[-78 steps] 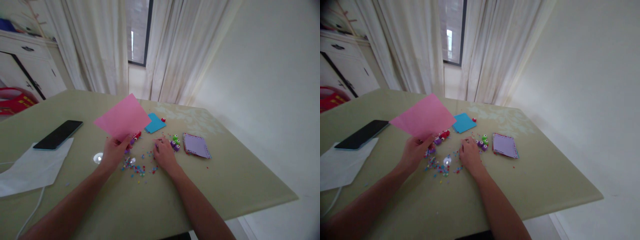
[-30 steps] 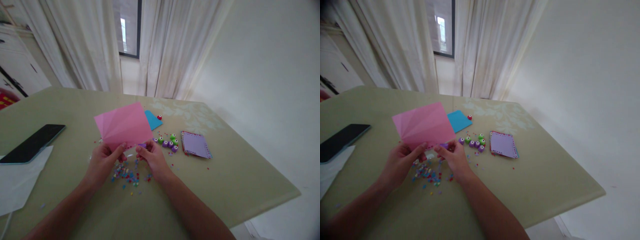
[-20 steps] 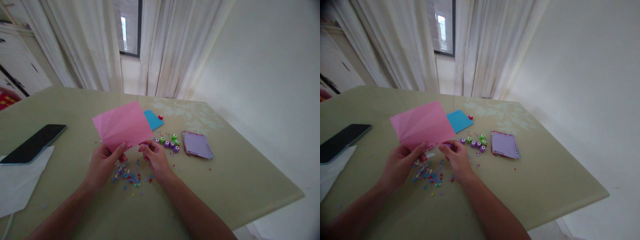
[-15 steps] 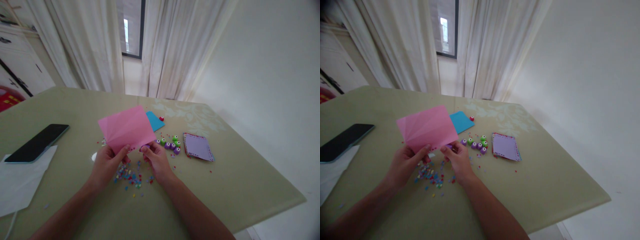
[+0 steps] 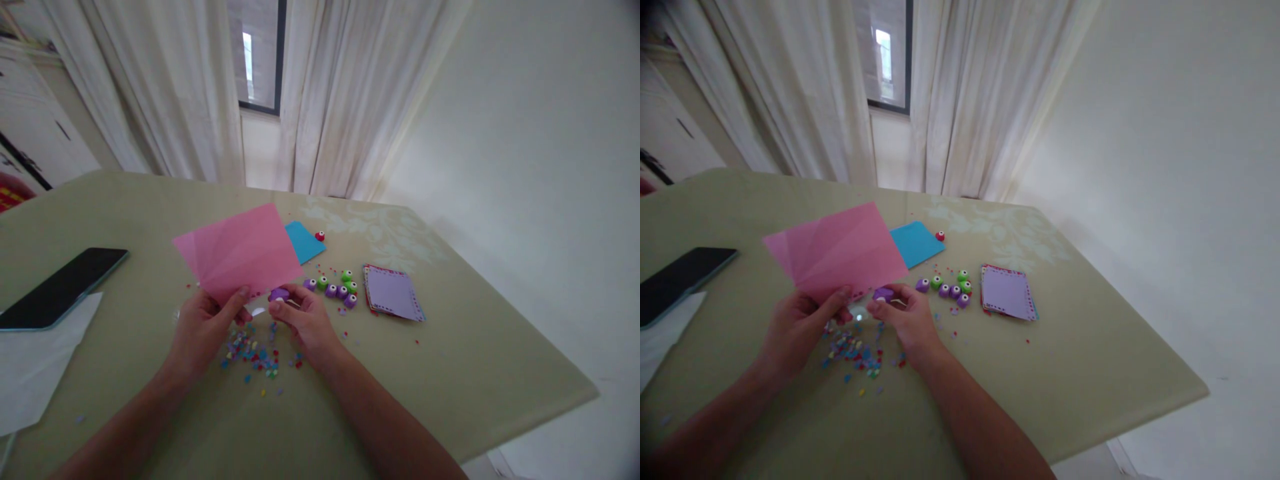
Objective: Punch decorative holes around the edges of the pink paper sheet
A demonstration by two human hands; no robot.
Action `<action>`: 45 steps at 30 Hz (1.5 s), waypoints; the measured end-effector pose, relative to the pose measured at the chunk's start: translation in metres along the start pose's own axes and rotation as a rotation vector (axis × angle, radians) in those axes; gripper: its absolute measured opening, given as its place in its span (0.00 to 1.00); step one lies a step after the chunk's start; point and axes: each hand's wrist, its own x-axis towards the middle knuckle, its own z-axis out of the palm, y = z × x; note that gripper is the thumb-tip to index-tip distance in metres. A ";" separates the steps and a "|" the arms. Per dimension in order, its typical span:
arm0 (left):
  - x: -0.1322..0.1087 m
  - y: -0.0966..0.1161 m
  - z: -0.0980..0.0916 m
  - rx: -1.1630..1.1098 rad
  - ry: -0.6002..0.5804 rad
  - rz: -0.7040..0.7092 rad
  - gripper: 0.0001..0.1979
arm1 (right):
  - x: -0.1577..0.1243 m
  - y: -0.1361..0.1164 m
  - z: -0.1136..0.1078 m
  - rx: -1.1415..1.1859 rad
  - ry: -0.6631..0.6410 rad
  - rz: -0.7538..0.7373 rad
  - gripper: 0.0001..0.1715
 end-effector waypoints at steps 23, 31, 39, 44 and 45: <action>0.001 -0.005 -0.003 0.050 -0.125 -0.032 0.26 | 0.006 0.007 -0.004 0.027 0.063 -0.014 0.26; 0.001 -0.007 -0.003 0.041 -0.110 -0.038 0.25 | 0.004 0.004 -0.001 0.068 0.027 -0.048 0.21; 0.004 -0.015 -0.004 0.062 -0.132 -0.030 0.26 | 0.003 -0.004 0.001 0.139 0.085 0.011 0.24; 0.003 -0.011 -0.003 0.065 -0.158 -0.047 0.26 | 0.002 -0.004 0.000 0.119 0.081 0.015 0.24; 0.003 -0.010 -0.003 0.065 -0.159 -0.046 0.26 | 0.003 -0.004 -0.001 0.110 0.079 0.014 0.24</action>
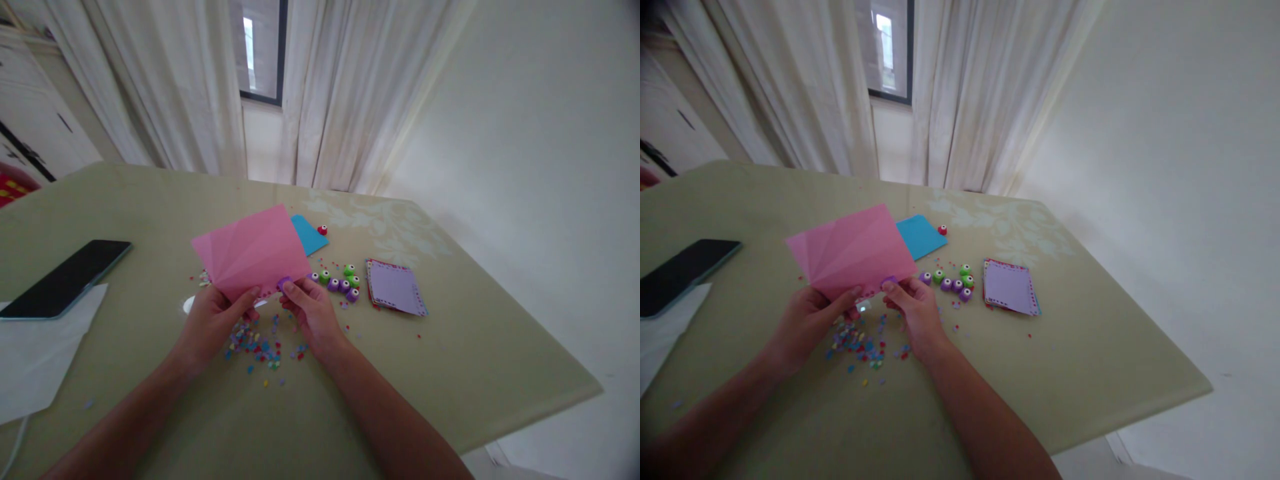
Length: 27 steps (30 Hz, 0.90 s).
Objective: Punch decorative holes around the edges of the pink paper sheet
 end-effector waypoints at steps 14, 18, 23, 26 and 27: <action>-0.002 0.003 0.002 -0.047 -0.035 -0.005 0.25 | 0.003 0.005 -0.004 -0.068 0.030 -0.031 0.26; -0.002 0.005 0.003 -0.037 -0.030 -0.004 0.26 | 0.003 0.006 -0.004 -0.092 0.036 -0.023 0.27; -0.003 0.006 0.004 -0.040 -0.021 -0.026 0.25 | 0.002 0.004 -0.003 -0.096 0.030 -0.031 0.25; -0.003 0.006 0.004 -0.042 -0.015 -0.035 0.25 | 0.001 0.003 -0.002 -0.092 0.028 -0.040 0.24; -0.003 0.007 0.003 -0.044 -0.012 -0.035 0.24 | 0.000 0.002 -0.001 -0.090 0.021 -0.037 0.23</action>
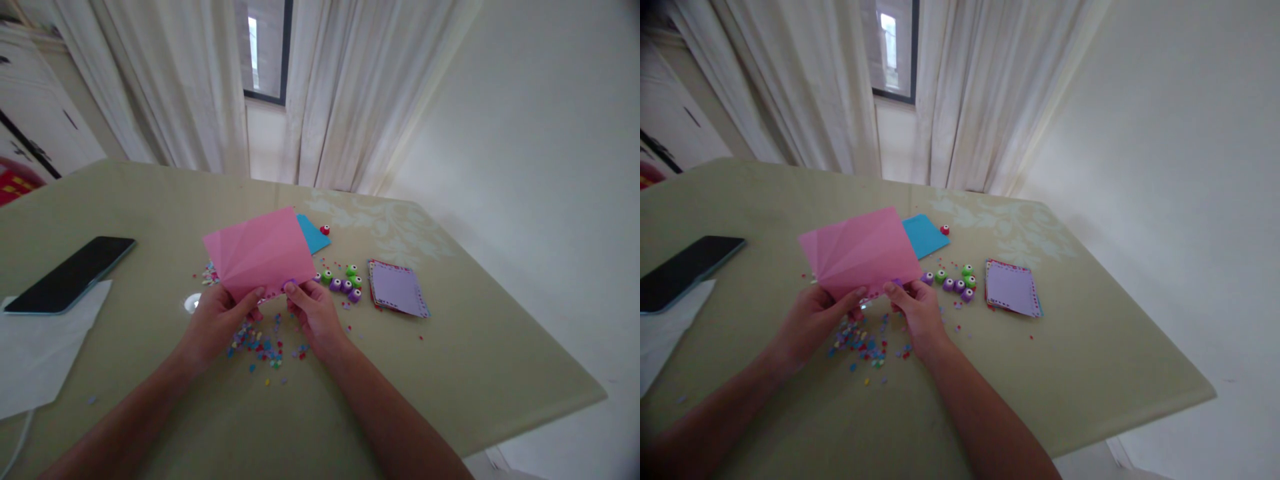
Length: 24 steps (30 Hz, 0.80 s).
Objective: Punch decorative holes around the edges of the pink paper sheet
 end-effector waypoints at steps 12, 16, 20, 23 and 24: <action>0.000 0.003 0.000 -0.029 0.005 0.029 0.24 | -0.001 0.000 0.000 0.012 -0.028 0.001 0.22; 0.000 0.004 0.001 -0.042 0.003 0.021 0.24 | -0.001 0.000 0.000 0.009 -0.026 -0.001 0.22; 0.000 0.003 0.001 -0.024 -0.005 0.026 0.24 | 0.000 0.000 -0.001 -0.006 -0.018 -0.004 0.23; 0.000 0.002 0.001 -0.026 0.004 0.013 0.24 | 0.000 0.001 -0.002 -0.027 -0.024 -0.010 0.24; 0.000 0.002 0.001 -0.027 0.004 0.007 0.24 | 0.000 0.002 -0.003 -0.037 -0.031 -0.014 0.24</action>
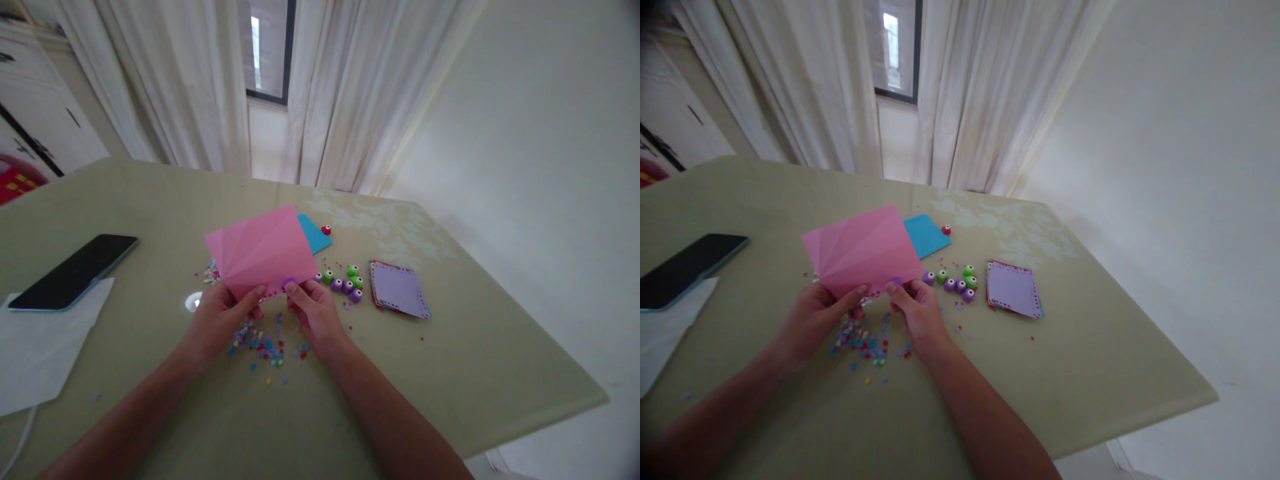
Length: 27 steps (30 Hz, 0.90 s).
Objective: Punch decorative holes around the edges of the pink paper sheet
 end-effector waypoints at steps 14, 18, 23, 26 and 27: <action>0.000 0.000 0.001 0.023 0.005 0.003 0.24 | -0.002 -0.002 0.000 -0.022 -0.024 0.037 0.24; 0.000 0.001 0.002 0.023 -0.002 0.005 0.23 | -0.002 -0.003 0.001 0.003 -0.022 0.033 0.24; 0.000 -0.002 0.002 0.018 -0.010 0.008 0.24 | -0.002 -0.005 0.002 0.021 -0.024 0.040 0.25; -0.001 -0.001 0.001 0.017 -0.017 0.009 0.24 | -0.002 -0.005 0.002 0.020 -0.013 0.052 0.25; -0.001 0.000 0.001 0.018 -0.017 0.006 0.24 | -0.002 -0.005 0.002 0.017 -0.011 0.058 0.25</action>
